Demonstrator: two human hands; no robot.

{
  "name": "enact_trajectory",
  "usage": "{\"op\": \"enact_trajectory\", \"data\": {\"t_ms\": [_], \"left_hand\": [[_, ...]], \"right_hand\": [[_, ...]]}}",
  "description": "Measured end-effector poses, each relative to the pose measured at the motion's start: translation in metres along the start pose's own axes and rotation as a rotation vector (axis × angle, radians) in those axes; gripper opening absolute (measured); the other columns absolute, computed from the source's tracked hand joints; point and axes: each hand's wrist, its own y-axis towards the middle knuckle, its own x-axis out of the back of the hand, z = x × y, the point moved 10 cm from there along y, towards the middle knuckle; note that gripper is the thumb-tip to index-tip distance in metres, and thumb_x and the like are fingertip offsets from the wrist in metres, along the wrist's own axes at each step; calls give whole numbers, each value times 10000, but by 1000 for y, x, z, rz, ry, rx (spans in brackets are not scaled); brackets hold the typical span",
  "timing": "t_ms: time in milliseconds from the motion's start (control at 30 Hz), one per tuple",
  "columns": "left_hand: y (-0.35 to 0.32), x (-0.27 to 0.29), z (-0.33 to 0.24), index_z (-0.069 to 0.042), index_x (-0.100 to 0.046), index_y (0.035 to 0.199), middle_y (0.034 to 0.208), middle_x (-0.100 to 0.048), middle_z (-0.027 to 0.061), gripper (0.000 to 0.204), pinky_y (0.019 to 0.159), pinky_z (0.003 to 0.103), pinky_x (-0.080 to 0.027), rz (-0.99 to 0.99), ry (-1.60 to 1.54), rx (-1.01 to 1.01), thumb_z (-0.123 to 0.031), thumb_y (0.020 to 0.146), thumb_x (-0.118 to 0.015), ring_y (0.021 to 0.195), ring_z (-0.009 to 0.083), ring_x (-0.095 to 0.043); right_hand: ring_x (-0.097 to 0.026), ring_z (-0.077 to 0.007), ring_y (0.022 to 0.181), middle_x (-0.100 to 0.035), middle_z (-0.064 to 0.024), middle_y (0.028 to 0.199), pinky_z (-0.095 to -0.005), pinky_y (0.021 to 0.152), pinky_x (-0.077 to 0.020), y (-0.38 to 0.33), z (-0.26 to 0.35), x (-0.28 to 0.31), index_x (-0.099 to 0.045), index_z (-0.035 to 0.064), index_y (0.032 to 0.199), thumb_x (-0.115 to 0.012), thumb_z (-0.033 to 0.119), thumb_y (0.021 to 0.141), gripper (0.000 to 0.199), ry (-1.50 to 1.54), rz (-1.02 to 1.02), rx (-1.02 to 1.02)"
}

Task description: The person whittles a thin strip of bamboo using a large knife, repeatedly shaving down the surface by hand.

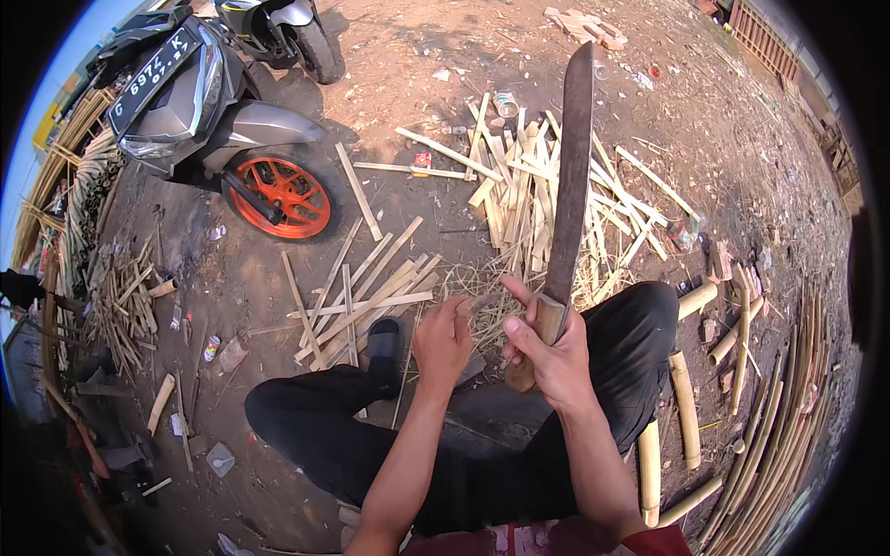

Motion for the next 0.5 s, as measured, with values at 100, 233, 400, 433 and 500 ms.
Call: {"op": "enact_trajectory", "data": {"t_ms": [100, 233, 400, 433, 500], "left_hand": [[-41, -5, 29, -54, -691, 1131, 1039, -705, 205, 287, 790, 477, -544, 72, 2, 118, -50, 846, -654, 926, 403, -686], [-58, -2, 52, -10, -686, 1147, 1073, -703, 218, 336, 832, 462, -546, 132, 78, 158, -50, 814, -698, 987, 394, -688], [-42, 84, -29, 20, -683, 1176, 1111, -708, 197, 393, 839, 429, -551, -32, -378, -137, -90, 811, -780, 1002, 355, -695], [-40, 85, -36, 20, -685, 1177, 1122, -708, 192, 398, 833, 418, -554, 27, -385, -210, -95, 812, -792, 998, 346, -698], [-36, 84, -34, 28, -697, 1138, 1061, -727, 180, 363, 773, 361, -572, 24, -276, -268, -56, 802, -806, 921, 321, -723]], "right_hand": [[-634, -73, 730, -687, -186, 1197, -231, 599, -515, -6, -32, -12, -459, 66, 897, -767, 26, 880, 311, -58, 45, 34], [-591, -51, 781, -724, -152, 1075, -236, 652, -502, -8, -61, -26, -459, 55, 893, -760, 9, 878, 305, -258, -3, 71], [-651, -59, 839, -741, -78, 976, -274, 744, -546, -6, -79, -18, -624, -41, 1047, -781, 80, 877, 261, -240, 22, 76], [-658, -66, 814, -738, -77, 944, -275, 729, -547, -6, -81, -18, -625, -40, 1032, -771, 94, 888, 245, -286, 20, 55], [-673, -81, 764, -732, -74, 879, -276, 699, -548, -9, -74, -19, -627, -39, 1003, -751, 121, 910, 223, -382, 15, 16]]}}
